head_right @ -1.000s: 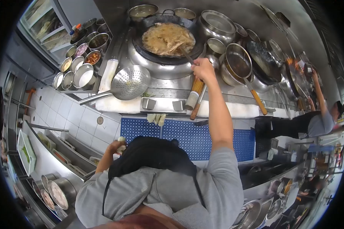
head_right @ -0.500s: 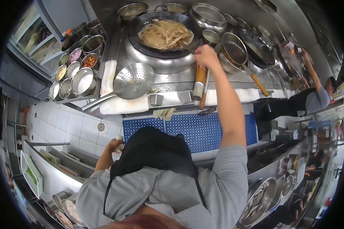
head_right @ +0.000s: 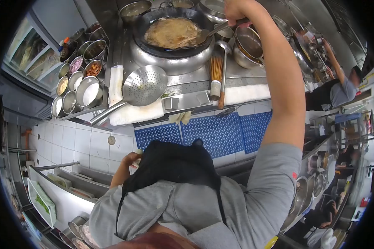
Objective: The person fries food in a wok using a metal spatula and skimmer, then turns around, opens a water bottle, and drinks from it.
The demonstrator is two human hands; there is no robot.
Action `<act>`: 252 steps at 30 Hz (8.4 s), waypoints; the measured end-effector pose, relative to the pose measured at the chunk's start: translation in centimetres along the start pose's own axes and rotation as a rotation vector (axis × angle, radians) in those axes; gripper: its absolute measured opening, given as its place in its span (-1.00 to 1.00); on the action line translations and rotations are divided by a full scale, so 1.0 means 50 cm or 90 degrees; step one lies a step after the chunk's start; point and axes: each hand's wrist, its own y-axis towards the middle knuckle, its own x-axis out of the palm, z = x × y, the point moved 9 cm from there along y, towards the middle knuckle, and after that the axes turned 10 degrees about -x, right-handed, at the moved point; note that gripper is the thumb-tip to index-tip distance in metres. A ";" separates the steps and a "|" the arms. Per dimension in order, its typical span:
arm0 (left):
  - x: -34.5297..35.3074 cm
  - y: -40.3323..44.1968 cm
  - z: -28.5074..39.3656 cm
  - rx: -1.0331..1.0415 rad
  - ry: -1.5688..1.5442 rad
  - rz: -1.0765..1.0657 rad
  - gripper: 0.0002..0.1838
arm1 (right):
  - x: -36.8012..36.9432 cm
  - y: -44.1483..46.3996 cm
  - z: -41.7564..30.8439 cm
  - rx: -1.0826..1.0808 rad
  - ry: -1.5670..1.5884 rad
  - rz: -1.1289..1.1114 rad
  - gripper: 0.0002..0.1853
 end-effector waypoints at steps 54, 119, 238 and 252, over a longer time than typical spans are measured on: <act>0.033 -0.497 0.512 0.572 0.249 0.178 -0.45 | 1.502 -0.662 0.086 0.370 0.587 -0.225 -0.74; 0.543 -0.216 0.581 0.468 0.683 0.211 -0.04 | 1.035 -1.028 0.224 0.474 0.288 0.404 -0.54; -0.013 -0.502 1.097 0.450 -1.007 0.085 -0.70 | 0.307 -0.140 0.142 -0.310 -0.193 0.466 -0.64; -0.023 -0.527 1.111 0.480 -0.953 0.064 -0.63 | 0.358 -0.139 0.235 -0.090 0.229 0.394 -0.56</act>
